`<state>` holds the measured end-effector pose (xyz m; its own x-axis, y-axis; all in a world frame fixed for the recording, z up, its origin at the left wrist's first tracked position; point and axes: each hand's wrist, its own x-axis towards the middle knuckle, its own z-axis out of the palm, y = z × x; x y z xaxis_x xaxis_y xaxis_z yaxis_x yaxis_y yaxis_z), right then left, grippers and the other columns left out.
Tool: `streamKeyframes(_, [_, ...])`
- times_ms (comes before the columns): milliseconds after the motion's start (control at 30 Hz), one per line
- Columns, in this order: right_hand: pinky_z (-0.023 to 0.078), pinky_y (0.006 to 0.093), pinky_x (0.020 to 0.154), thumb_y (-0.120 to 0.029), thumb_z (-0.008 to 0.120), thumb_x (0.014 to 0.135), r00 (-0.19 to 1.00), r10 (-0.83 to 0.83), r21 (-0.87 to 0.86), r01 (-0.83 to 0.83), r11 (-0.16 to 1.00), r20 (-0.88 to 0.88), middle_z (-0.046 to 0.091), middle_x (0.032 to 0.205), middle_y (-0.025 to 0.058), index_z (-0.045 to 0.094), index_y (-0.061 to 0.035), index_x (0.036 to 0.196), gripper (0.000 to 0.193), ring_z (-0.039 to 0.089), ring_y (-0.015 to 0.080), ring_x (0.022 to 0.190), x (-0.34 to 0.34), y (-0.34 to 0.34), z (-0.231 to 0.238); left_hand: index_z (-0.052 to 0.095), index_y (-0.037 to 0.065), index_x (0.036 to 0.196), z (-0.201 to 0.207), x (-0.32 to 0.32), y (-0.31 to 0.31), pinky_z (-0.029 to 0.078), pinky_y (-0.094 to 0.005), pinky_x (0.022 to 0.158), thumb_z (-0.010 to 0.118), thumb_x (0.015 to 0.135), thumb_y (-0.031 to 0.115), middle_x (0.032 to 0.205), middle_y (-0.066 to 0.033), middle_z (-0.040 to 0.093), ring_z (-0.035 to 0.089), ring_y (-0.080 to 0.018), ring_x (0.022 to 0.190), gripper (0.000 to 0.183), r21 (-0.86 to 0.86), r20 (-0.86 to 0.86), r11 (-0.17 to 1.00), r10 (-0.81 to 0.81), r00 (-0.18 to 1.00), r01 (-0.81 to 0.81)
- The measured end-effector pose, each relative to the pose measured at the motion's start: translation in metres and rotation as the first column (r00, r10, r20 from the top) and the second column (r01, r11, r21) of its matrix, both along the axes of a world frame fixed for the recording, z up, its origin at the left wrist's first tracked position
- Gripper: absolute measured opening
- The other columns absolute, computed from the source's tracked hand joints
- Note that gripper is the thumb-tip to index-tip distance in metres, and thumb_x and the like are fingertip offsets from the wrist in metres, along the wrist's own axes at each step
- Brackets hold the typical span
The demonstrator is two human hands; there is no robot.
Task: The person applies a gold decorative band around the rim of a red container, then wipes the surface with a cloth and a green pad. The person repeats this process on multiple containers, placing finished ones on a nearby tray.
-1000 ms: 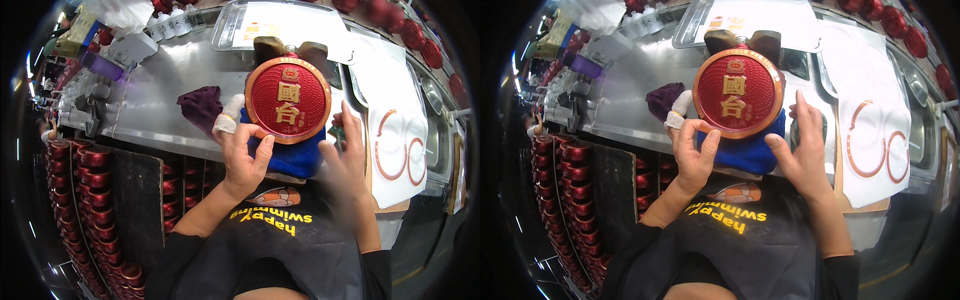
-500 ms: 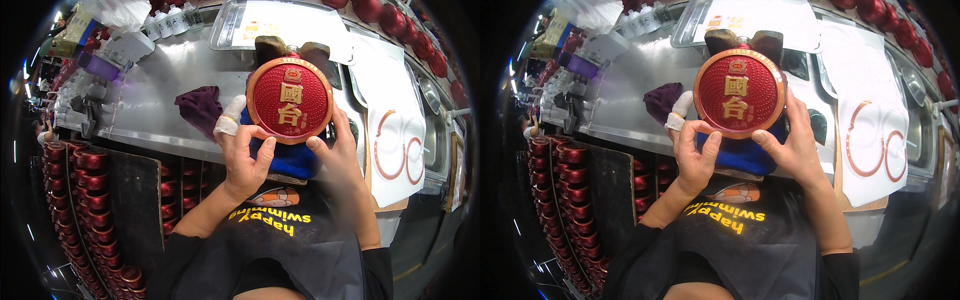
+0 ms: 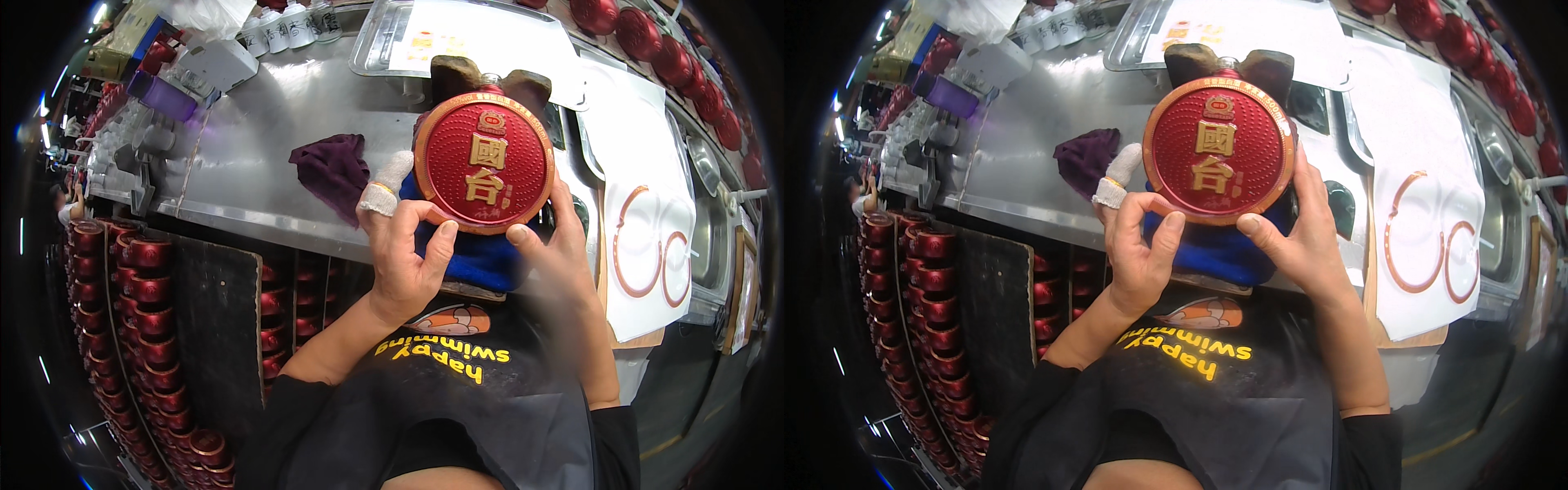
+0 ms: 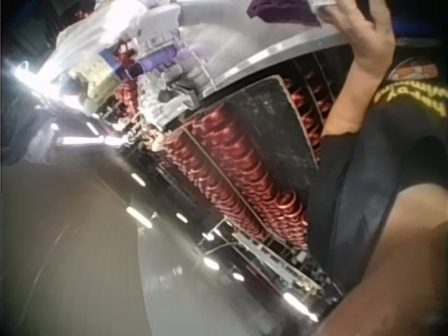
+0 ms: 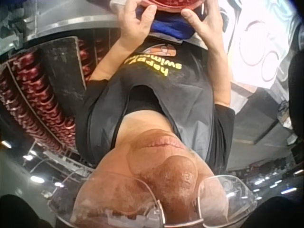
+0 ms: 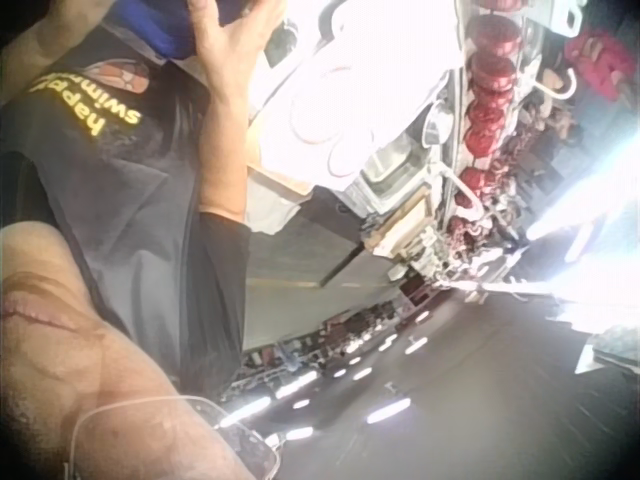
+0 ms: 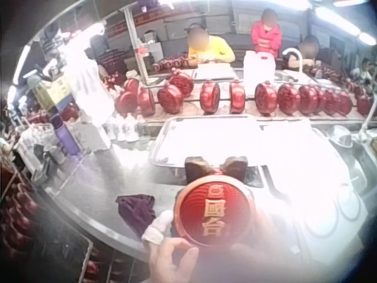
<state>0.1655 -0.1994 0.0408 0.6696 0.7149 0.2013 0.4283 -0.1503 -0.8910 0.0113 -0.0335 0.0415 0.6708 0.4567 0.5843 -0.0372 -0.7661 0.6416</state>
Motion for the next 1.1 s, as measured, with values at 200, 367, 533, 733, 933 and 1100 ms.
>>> streamKeyframes(200, [0.036, 0.0431, 0.116, -0.038, 0.08, 0.086, 0.998, -0.015, -0.014, 0.015, 1.0, -0.06, 0.051, 0.141, 0.02, 0.033, 0.004, 0.156, 0.095, 0.048, 0.0324, 0.135, 0.001, -0.003, -0.002, 0.065, 0.006, 0.097, -0.001, 0.001, 0.001, 0.03, -0.0465, 0.105, 0.07, 0.095, 0.021, 0.114, -0.0167, 0.059, 0.047, -0.0339, 0.116, 0.016, -0.032, 0.003, 0.999, 0.007, 1.0, -0.006])
streamKeyframes(367, [0.035, 0.0426, 0.116, -0.036, 0.079, 0.085, 0.986, -0.018, -0.016, 0.016, 1.0, -0.168, 0.052, 0.142, 0.02, 0.038, 0.0034, 0.154, 0.089, 0.049, 0.0321, 0.136, -0.001, -0.002, 0.0, 0.062, 0.006, 0.096, -0.002, -0.002, 0.002, 0.027, -0.0468, 0.113, 0.071, 0.093, 0.016, 0.141, -0.026, 0.051, 0.045, -0.0348, 0.131, 0.014, -0.138, -0.036, 0.99, 0.014, 0.999, -0.019])
streamKeyframes(533, [0.035, 0.0419, 0.116, -0.04, 0.079, 0.086, 0.973, -0.038, -0.063, 0.024, 0.998, -0.227, 0.054, 0.141, 0.0193, 0.04, 0.003, 0.152, 0.088, 0.05, 0.0303, 0.135, -0.002, -0.003, 0.007, 0.062, 0.006, 0.096, -0.007, -0.002, 0.004, 0.031, -0.047, 0.104, 0.071, 0.095, 0.02, 0.109, -0.015, 0.058, 0.045, -0.0338, 0.116, 0.016, -0.272, -0.005, 0.962, -0.007, 1.0, 0.006])
streamKeyframes(733, [0.035, 0.0411, 0.115, -0.039, 0.079, 0.088, 0.97, -0.026, -0.044, 0.016, 0.999, -0.24, 0.054, 0.14, 0.0178, 0.043, 0.0028, 0.15, 0.082, 0.05, 0.0282, 0.134, -0.004, -0.002, 0.009, 0.062, 0.006, 0.092, -0.008, -0.002, 0.005, 0.038, -0.0384, 0.095, 0.071, 0.093, 0.02, 0.099, -0.011, 0.061, 0.052, -0.0253, 0.098, 0.017, -0.242, -0.017, 0.969, 0.046, 0.999, -0.049])
streamKeyframes(933, [0.034, 0.0405, 0.115, -0.039, 0.078, 0.089, 0.97, -0.015, -0.064, -0.001, 0.998, -0.244, 0.054, 0.14, 0.0163, 0.044, 0.0028, 0.148, 0.081, 0.05, 0.0271, 0.132, -0.004, -0.002, 0.013, 0.055, 0.003, 0.112, -0.013, -0.001, 0.01, 0.035, -0.0458, 0.104, 0.07, 0.096, 0.025, 0.116, -0.0178, 0.056, 0.048, -0.0336, 0.111, 0.031, -0.438, 0.034, 0.899, -0.015, 0.999, 0.029])
streamKeyframes(1100, [0.034, 0.0408, 0.115, -0.041, 0.079, 0.089, 0.973, -0.043, -0.099, 0.022, 0.995, -0.225, 0.054, 0.14, 0.0164, 0.043, 0.0029, 0.148, 0.082, 0.049, 0.0267, 0.133, -0.005, -0.001, 0.015, 0.04, -0.004, 0.138, -0.025, 0.008, 0.01, 0.037, -0.0476, 0.108, 0.072, 0.096, 0.038, 0.133, -0.0255, 0.051, 0.049, -0.0383, 0.124, 0.068, -0.469, 0.072, 0.88, -0.046, 0.996, 0.075])
